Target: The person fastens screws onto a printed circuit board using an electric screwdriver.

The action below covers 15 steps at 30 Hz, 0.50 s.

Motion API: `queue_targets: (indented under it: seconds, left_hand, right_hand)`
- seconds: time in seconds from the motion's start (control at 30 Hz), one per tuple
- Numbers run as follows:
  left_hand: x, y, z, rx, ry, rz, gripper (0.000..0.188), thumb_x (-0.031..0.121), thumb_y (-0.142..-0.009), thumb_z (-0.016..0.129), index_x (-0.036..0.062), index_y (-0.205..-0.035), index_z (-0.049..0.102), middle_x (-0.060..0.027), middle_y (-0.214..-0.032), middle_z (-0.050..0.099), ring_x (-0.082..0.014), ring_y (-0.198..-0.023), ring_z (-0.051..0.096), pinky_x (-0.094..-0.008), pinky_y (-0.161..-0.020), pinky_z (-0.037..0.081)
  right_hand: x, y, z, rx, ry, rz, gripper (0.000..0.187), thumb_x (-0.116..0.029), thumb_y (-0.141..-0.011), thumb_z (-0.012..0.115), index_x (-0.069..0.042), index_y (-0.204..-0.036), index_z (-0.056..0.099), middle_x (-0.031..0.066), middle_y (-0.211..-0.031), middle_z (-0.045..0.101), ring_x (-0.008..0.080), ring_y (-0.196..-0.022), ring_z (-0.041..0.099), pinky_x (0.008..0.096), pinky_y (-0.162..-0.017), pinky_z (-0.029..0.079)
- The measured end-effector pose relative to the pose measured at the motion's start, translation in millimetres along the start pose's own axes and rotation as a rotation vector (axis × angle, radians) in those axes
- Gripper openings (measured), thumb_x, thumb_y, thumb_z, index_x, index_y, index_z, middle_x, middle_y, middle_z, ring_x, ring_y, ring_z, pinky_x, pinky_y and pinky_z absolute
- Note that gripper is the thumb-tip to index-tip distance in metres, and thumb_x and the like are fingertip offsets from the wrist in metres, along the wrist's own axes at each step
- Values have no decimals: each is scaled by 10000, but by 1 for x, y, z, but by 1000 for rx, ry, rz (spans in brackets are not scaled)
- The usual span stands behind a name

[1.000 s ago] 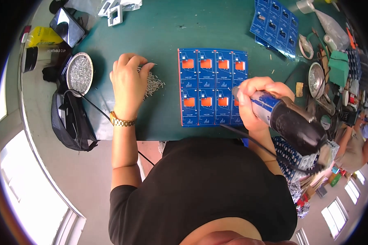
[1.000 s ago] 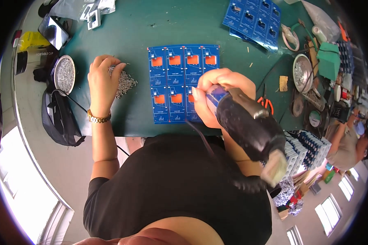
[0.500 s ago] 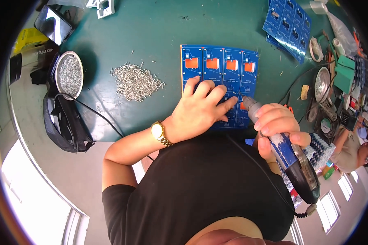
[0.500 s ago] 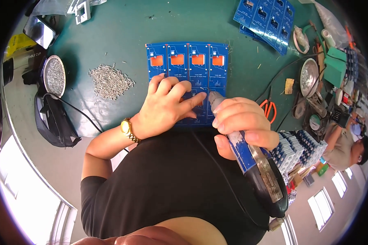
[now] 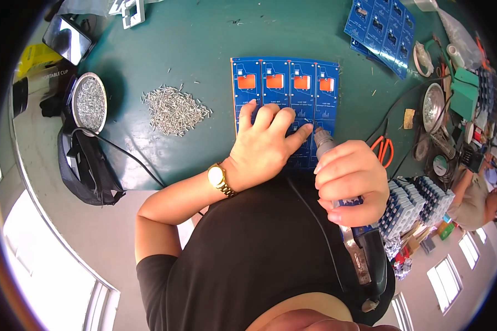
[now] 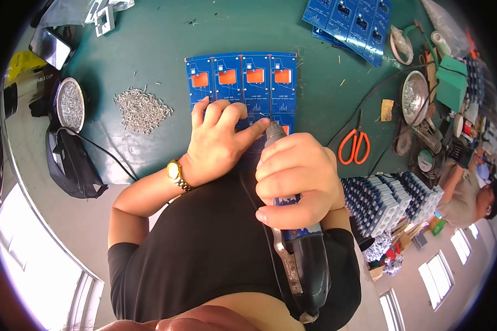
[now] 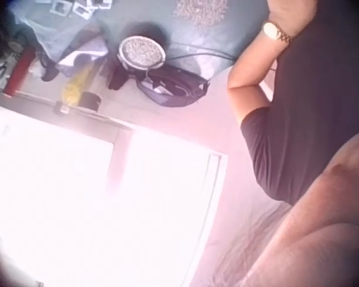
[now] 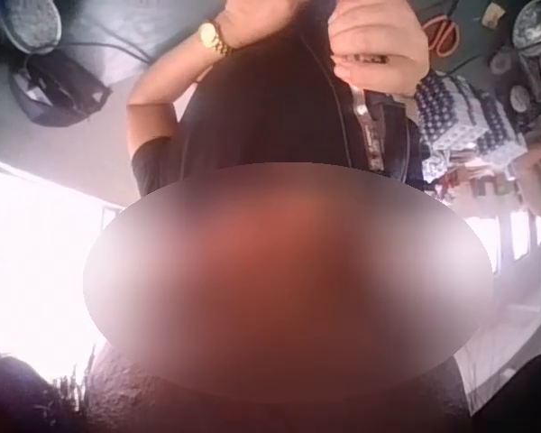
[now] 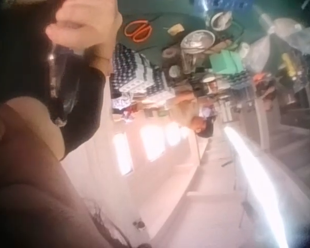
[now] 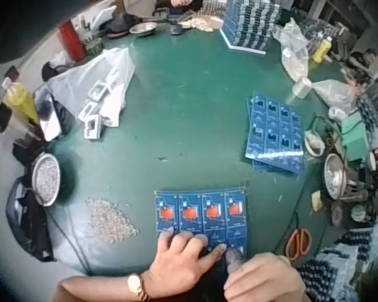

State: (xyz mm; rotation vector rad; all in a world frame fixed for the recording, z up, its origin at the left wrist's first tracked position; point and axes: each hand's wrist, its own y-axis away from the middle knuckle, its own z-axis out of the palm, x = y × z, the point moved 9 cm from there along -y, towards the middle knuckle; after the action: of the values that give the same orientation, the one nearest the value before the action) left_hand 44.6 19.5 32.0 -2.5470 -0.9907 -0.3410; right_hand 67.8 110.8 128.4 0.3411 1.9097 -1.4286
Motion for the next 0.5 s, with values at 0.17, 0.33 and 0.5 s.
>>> queue_targets:
  seconds: [0.17,0.33,0.5]
  left_hand:
    - [-2,-2,-1,48,83,-11,301,203,-721,722,278,-1012,723,5,-978,498,-212,-967,477,-469,-905,350]
    - [-5,-6,-8,60,194,47,230,168,-737,694,199,-965,711,-12,-939,506,-212,-934,500,-439,-890,366]
    - [-11,-12,-10,124,246,-50,195,138,-707,753,128,-847,617,-9,-840,548,-218,-823,532,-367,-756,382]
  right_hand:
    - [-58,-15,-17,-113,-458,-252,290,-41,-748,667,-136,-1006,574,54,-739,614,194,-571,604,330,-544,513]
    - [-77,16,-47,369,77,-222,582,-71,-788,677,-146,-1302,414,46,-827,626,193,-618,631,352,-566,499]
    - [-71,55,-46,634,182,-158,650,-63,-782,646,-93,-1350,330,87,-850,563,223,-603,585,382,-611,478]
